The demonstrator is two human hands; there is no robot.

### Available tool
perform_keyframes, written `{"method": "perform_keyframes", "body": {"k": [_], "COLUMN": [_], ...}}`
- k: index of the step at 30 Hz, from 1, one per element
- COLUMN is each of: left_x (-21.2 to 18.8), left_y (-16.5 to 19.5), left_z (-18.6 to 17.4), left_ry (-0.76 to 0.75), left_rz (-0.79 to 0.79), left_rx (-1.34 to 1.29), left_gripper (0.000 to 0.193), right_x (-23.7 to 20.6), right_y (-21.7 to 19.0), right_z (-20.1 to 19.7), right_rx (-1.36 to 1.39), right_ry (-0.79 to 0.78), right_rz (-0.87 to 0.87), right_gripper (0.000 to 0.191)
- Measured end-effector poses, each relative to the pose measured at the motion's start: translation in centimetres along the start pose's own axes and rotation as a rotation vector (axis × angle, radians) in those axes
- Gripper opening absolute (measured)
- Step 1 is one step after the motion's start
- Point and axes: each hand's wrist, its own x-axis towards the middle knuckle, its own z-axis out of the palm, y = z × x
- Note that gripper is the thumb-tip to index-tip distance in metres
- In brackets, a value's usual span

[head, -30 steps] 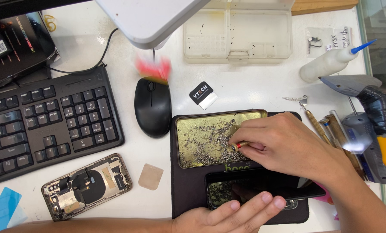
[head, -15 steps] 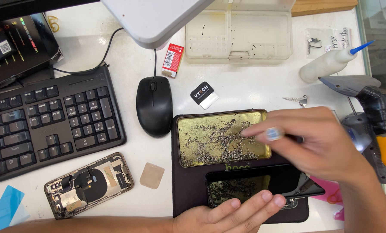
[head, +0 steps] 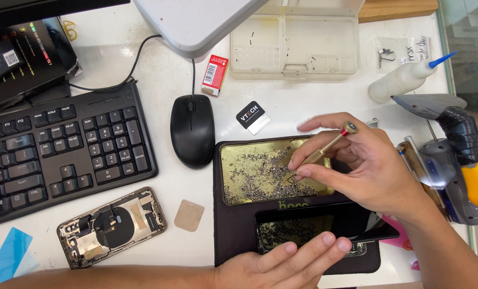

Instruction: The person uses a precision screwdriver to remove and place small screws from a disassembled smartphone, storing them in a metal tray. The hands repeatedly access the phone's internal frame and a compartmentalized parts box while working at a cluttered electronics repair desk.

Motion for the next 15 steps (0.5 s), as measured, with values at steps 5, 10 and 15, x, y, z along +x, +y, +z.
{"method": "perform_keyframes", "body": {"k": [5,10,15], "left_x": [0.07,0.04,-0.04], "left_y": [0.02,-0.03,0.07], "left_z": [-0.15,-0.12,-0.02], "left_ry": [-0.01,-0.013,-0.013], "left_rz": [0.0,0.003,0.0], "left_rx": [-0.01,-0.019,-0.023], "left_gripper": [0.043,0.043,0.043], "right_x": [0.4,0.67,0.75], "right_y": [-0.33,-0.16,-0.07], "right_z": [0.42,0.46,0.5], "right_rx": [-0.161,-0.342,-0.268], "right_ry": [0.004,-0.008,-0.029], "right_rz": [-0.018,-0.021,0.029], "right_gripper": [0.071,0.065,0.064]}}
